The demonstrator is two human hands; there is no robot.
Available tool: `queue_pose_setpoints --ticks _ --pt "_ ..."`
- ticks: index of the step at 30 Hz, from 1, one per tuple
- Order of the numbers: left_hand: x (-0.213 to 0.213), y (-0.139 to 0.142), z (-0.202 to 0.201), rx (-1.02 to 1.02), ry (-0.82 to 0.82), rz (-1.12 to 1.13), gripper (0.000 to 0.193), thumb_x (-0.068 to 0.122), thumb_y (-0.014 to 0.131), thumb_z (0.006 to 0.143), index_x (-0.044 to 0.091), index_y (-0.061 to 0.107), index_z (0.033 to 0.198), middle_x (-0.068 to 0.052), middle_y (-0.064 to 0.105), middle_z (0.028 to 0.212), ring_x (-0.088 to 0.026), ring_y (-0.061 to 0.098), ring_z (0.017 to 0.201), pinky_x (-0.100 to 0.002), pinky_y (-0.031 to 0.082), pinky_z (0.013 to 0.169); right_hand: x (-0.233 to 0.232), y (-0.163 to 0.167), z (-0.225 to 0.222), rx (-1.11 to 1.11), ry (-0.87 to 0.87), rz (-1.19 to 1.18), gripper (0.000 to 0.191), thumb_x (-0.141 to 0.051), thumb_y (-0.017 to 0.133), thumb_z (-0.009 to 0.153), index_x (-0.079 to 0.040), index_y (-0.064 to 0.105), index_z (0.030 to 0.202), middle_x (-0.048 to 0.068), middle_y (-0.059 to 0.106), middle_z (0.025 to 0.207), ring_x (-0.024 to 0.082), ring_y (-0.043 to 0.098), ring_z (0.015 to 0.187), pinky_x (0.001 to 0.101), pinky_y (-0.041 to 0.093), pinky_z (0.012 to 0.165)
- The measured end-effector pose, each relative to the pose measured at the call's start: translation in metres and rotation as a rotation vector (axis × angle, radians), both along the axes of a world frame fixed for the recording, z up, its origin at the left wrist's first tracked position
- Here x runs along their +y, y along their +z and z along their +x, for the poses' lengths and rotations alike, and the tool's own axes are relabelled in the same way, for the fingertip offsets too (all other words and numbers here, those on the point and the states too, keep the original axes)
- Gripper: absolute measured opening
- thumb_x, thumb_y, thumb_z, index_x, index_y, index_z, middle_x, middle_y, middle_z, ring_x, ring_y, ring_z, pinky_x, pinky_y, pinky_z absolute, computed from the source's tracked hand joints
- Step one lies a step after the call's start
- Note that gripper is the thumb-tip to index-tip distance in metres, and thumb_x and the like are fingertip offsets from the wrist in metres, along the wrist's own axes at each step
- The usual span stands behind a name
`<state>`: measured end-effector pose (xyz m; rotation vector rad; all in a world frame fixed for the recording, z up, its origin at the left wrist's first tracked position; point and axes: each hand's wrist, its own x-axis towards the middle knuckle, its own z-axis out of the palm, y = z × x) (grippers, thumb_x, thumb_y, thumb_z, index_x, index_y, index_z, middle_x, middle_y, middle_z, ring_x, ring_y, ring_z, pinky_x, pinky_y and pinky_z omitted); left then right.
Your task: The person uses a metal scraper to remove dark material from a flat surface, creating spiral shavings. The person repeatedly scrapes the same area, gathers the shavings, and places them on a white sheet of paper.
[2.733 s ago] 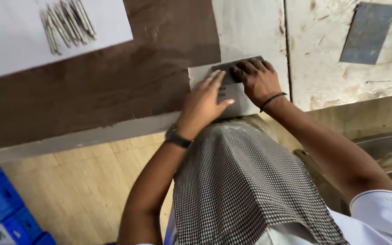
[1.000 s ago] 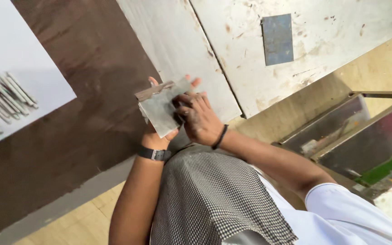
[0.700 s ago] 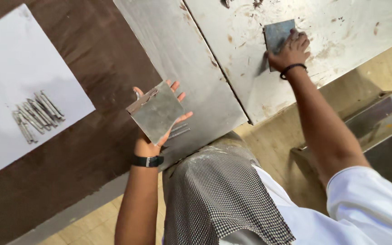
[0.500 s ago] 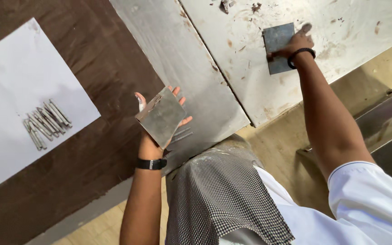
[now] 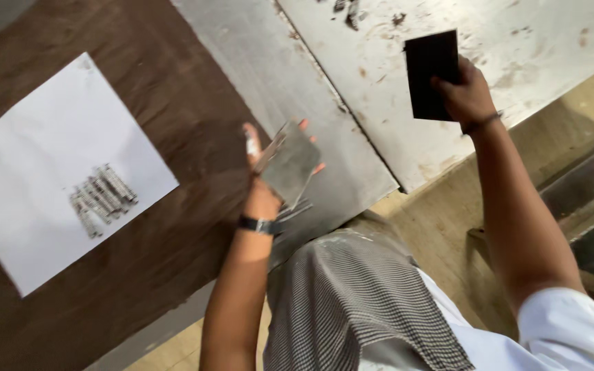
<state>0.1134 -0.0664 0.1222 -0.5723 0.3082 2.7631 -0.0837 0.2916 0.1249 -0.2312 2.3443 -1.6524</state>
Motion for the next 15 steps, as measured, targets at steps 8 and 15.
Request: queue_pose_setpoints --ticks 8,15 --pt "0.049 -0.008 -0.071 0.05 -0.053 -0.048 0.097 0.087 0.039 0.089 0.018 0.045 0.157 0.001 0.045 0.16 -0.025 0.05 0.134 -0.065 0.048 0.098 -0.111 0.072 0.187 0.733 0.48 0.247 0.048 0.002 0.058 0.086 -0.005 0.062 0.133 0.015 0.065 0.133 0.034 0.066 0.117 0.0422 0.055 0.096" --pt "0.088 0.031 -0.062 0.151 -0.124 0.053 0.066 0.063 0.041 0.109 0.025 0.038 0.163 -0.003 0.049 0.159 -0.032 0.057 0.129 -0.067 0.048 0.107 -0.098 0.003 0.085 0.655 0.087 0.5 0.049 -0.005 0.062 0.09 -0.01 0.061 0.139 0.018 0.063 0.13 0.04 0.064 0.105 0.0462 0.055 0.083"
